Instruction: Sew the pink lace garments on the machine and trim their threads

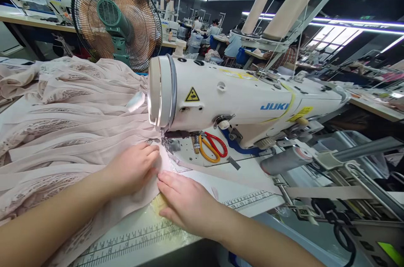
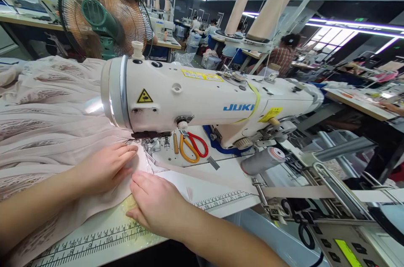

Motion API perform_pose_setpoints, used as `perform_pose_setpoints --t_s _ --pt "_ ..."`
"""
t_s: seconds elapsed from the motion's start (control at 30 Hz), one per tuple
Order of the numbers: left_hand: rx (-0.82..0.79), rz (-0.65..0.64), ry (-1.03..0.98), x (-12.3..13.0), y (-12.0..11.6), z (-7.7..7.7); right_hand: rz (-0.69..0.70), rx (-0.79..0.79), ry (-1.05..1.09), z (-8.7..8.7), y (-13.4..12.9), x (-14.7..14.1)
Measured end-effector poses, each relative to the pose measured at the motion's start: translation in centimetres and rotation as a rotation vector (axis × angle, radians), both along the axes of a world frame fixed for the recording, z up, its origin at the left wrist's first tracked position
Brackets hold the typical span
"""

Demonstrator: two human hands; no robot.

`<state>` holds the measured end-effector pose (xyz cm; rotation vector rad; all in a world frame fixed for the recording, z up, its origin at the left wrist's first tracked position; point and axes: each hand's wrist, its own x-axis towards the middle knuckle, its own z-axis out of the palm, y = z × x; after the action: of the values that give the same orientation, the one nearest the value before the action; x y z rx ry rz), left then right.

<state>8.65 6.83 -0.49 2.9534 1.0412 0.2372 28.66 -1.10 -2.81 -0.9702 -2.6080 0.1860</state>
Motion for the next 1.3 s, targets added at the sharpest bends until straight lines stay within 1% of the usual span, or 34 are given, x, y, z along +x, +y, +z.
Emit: perform_pose_setpoints --t_s 0.1,0.27,0.4,0.6,0.83,1.03,1.3 --pt "-0.016 0.007 0.058 0.1 0.0 -0.1 0.001 -0.011 0.01 0.2 0.1 0.1" --pt "-0.009 0.027 0.027 0.2 0.2 -0.5 -0.017 -0.032 0.007 0.0 0.3 0.3" --pt "0.008 0.048 0.055 0.5 0.5 -0.4 -0.04 -0.011 0.017 -0.3 0.6 0.4" --pt "-0.007 0.058 0.085 0.6 0.3 -0.1 0.0 -0.022 0.037 0.1 0.7 0.5" --pt "0.017 0.052 0.077 0.2 0.1 -0.5 0.011 -0.007 0.079 0.3 0.5 0.5" --pt "0.025 0.046 0.076 0.3 0.2 -0.5 0.015 0.006 0.093 0.4 0.5 0.6" --pt "0.077 0.023 0.048 0.0 1.0 -1.5 0.006 0.031 0.084 0.0 1.2 0.6"
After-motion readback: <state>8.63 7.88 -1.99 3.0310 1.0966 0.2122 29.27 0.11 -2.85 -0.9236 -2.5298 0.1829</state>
